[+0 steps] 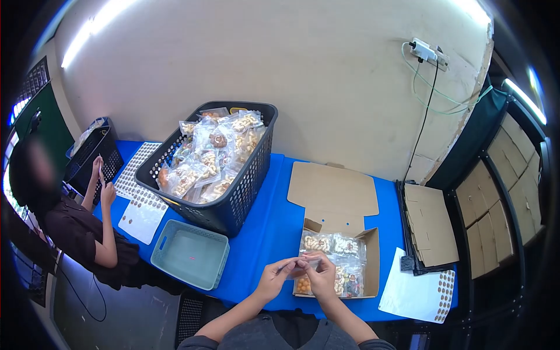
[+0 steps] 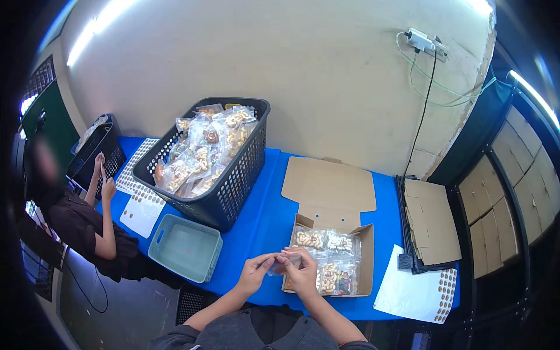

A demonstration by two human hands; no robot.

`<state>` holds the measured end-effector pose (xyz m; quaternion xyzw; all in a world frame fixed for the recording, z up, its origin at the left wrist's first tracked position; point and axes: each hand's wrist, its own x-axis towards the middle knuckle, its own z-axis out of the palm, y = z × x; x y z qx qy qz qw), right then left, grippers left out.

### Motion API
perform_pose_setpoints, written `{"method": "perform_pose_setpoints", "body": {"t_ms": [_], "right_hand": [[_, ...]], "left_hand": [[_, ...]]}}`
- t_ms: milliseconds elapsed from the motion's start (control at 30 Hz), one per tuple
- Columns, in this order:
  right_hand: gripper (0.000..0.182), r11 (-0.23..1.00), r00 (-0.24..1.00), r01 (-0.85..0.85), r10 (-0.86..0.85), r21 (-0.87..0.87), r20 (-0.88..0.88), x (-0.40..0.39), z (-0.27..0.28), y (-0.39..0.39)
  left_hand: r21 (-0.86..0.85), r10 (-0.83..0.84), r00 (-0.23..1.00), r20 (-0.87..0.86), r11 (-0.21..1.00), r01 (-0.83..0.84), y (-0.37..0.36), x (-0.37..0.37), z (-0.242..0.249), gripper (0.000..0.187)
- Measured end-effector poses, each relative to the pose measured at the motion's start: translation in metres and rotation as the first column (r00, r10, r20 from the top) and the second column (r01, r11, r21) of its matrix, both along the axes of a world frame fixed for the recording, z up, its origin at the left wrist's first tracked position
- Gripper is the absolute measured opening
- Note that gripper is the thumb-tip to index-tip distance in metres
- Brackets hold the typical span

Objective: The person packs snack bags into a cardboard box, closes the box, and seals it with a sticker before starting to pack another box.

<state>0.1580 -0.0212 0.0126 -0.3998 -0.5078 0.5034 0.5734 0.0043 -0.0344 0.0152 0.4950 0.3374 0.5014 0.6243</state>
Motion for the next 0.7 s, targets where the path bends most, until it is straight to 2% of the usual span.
{"method": "perform_pose_setpoints", "body": {"t_ms": [33,67,133,167,200,233,267,300,367,400,433,467,533,567,600,667,700], "right_hand": [[0.011,0.998,0.999,0.039,-0.04,0.05,0.027,-0.001,0.004,-0.002],[0.011,0.998,0.999,0.041,-0.043,0.052,0.026,0.0,0.007,-0.002],[0.012,0.995,0.996,-0.066,0.062,0.068,0.064,0.01,0.01,-0.003],[0.019,0.983,0.982,-0.142,0.125,0.116,0.143,0.018,0.007,-0.001],[0.019,0.984,0.982,-0.141,0.123,0.114,0.146,0.025,0.009,-0.001],[0.022,0.952,0.946,-0.295,0.278,0.081,0.168,0.031,0.014,-0.001],[0.025,0.896,0.885,-0.441,0.427,0.044,0.185,0.037,0.02,-0.002],[0.033,0.847,0.839,-0.523,0.531,-0.091,0.119,0.043,0.026,-0.002],[0.035,0.876,0.874,-0.46,0.476,-0.145,0.096,0.045,0.027,-0.001],[0.038,0.897,0.905,-0.397,0.418,-0.196,0.079,0.046,0.026,-0.001],[0.041,0.949,0.951,-0.299,0.304,-0.1,0.045,0.049,0.008,0.004],[0.041,0.952,0.955,-0.289,0.295,-0.099,0.044,0.046,0.011,0.004],[0.04,0.994,0.994,0.106,-0.107,-0.033,-0.021,0.037,0.022,0.004],[0.038,0.989,0.989,0.139,-0.142,0.058,0.051,0.036,0.017,0.006],[0.038,0.987,0.987,0.149,-0.151,0.056,0.05,0.033,0.017,0.002],[0.037,0.962,0.937,0.011,-0.105,0.273,0.333,0.02,0.029,-0.008],[0.038,0.938,0.941,-0.076,-0.044,0.337,0.334,0.011,0.034,-0.01]], "left_hand": [[0.002,-0.003,1.0,0.0,1.0,0.003,0.001,-0.004,0.002,0.036],[0.018,-0.052,0.998,-0.031,0.998,0.053,0.001,-0.009,0.004,0.038],[0.025,-0.102,0.993,-0.063,0.994,0.104,0.0,-0.02,0.01,0.041],[0.042,-0.232,0.97,-0.064,0.971,0.235,0.001,-0.027,0.017,0.043],[0.062,-0.358,0.932,-0.065,0.93,0.361,0.003,-0.034,0.02,0.045],[0.065,-0.457,0.886,-0.083,0.884,0.462,0.005,-0.044,0.018,0.047],[0.067,-0.456,0.887,-0.079,0.885,0.461,0.004,-0.048,0.019,0.047],[0.029,-0.469,0.879,-0.082,0.881,0.473,0.002,-0.051,0.021,0.045],[-0.014,-0.491,0.867,-0.085,0.871,0.491,-0.002,-0.05,0.023,0.044],[0.003,-0.304,0.946,-0.108,0.952,0.307,-0.003,-0.045,0.023,0.043],[0.028,-0.106,0.986,-0.127,0.993,0.111,-0.003,-0.042,0.024,0.043],[0.028,-0.116,0.985,-0.128,0.992,0.121,0.003,-0.045,0.018,0.043],[0.152,-0.021,0.965,-0.26,0.986,0.063,0.021,-0.058,0.003,0.047],[0.18,-0.132,0.918,-0.375,0.961,0.211,0.026,-0.061,0.011,0.058],[0.179,-0.141,0.916,-0.375,0.959,0.221,0.026,-0.054,0.019,0.058],[0.457,0.001,0.869,-0.496,0.851,0.26,0.022,-0.024,0.033,0.071],[0.429,-0.021,0.912,-0.41,0.878,0.214,0.016,-0.012,0.027,0.078]]}}
